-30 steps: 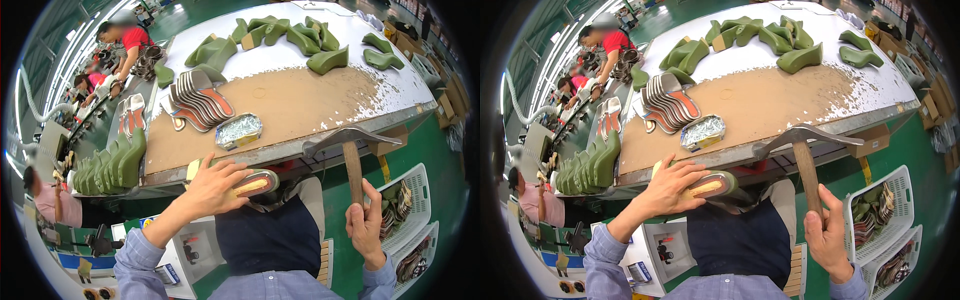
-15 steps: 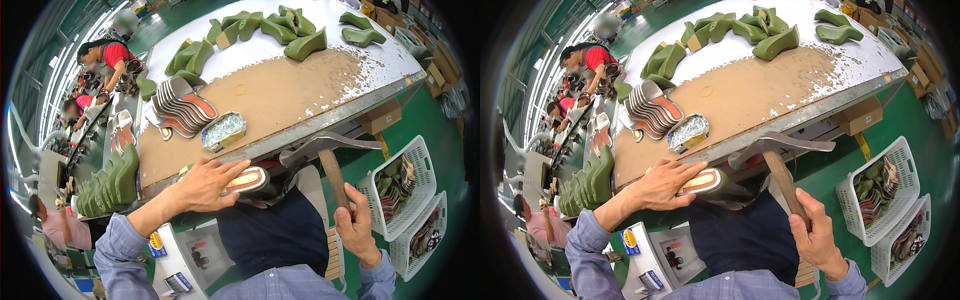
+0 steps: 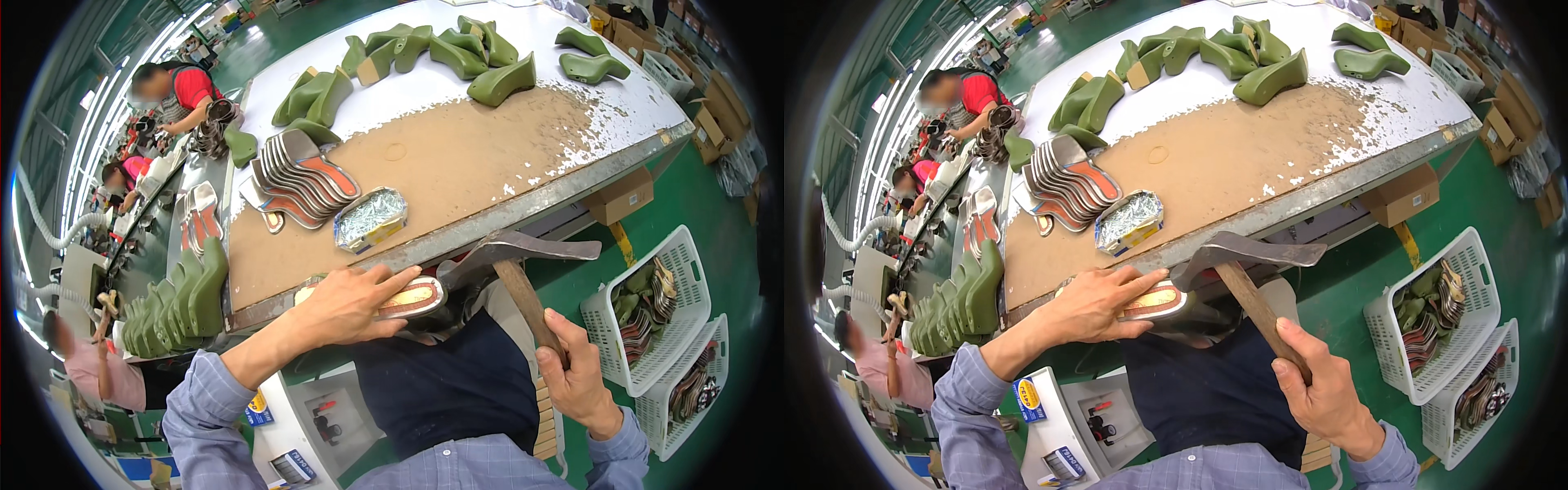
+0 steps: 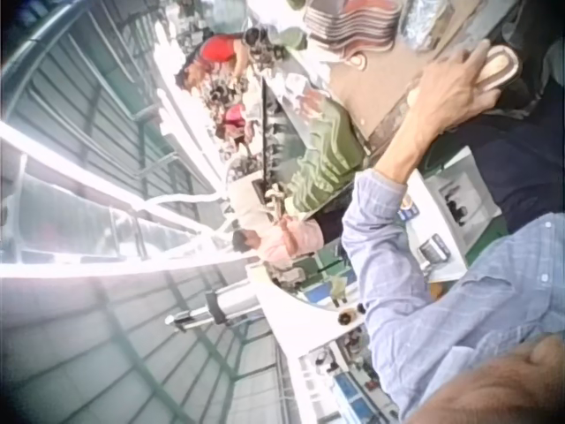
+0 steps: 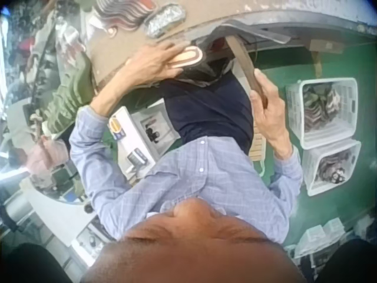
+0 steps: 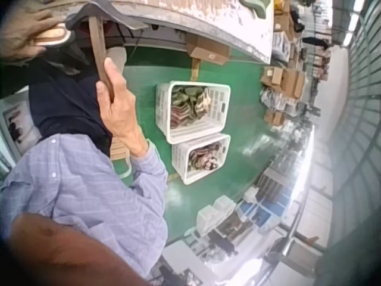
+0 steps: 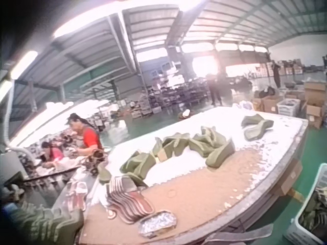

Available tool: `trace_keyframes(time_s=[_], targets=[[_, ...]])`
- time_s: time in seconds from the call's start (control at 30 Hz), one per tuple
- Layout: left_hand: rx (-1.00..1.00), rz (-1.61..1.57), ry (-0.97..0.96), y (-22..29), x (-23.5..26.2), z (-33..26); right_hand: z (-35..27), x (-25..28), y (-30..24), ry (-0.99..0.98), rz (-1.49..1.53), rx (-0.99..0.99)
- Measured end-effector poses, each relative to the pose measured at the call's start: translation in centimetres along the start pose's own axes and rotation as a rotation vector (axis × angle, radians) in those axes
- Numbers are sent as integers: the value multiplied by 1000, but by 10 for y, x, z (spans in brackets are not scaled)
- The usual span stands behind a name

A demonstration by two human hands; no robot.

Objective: The person assembles shoe components by hand in a factory setting. They place a metal insole into a green shoe upper, position the assembly on a wooden block, and use a hammer to secure the parts. The person repeats this process for multiple units, moving finished shoes to a pile on the table.

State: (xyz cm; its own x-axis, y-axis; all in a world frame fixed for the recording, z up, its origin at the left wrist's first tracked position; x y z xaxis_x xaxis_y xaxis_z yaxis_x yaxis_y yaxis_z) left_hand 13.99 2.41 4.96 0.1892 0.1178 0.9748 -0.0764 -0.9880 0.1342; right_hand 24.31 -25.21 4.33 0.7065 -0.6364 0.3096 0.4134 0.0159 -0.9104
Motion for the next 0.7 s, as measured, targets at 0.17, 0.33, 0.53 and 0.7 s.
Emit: trace_keyframes(time_s=[0.17,0.33,0.53,0.7], targets=[[10,4,-10,1,0,-1,8,-7,-12,-46,-43,18],[27,7,-13,0,-2,-3,23,6,-41,-1,-238,207],[27,20,5,-1,-5,-2,9,10,-42,82,-114,201],[29,29,16,-1,-8,-7,45,-11,-64,-58,-291,306]])
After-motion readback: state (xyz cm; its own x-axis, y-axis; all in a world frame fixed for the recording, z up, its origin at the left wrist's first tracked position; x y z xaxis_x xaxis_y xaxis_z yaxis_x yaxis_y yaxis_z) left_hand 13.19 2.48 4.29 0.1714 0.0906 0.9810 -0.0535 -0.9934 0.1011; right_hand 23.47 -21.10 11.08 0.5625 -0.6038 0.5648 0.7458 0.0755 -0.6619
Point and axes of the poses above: each hand's wrist, its own z-axis towards the middle knuckle, its own x-axis out of the back of the hand, y = z × x, the point moved 7 cm from there along z, towards the middle knuckle, and after that the axes turned 7 degrees about z, right-handed, at the moved point
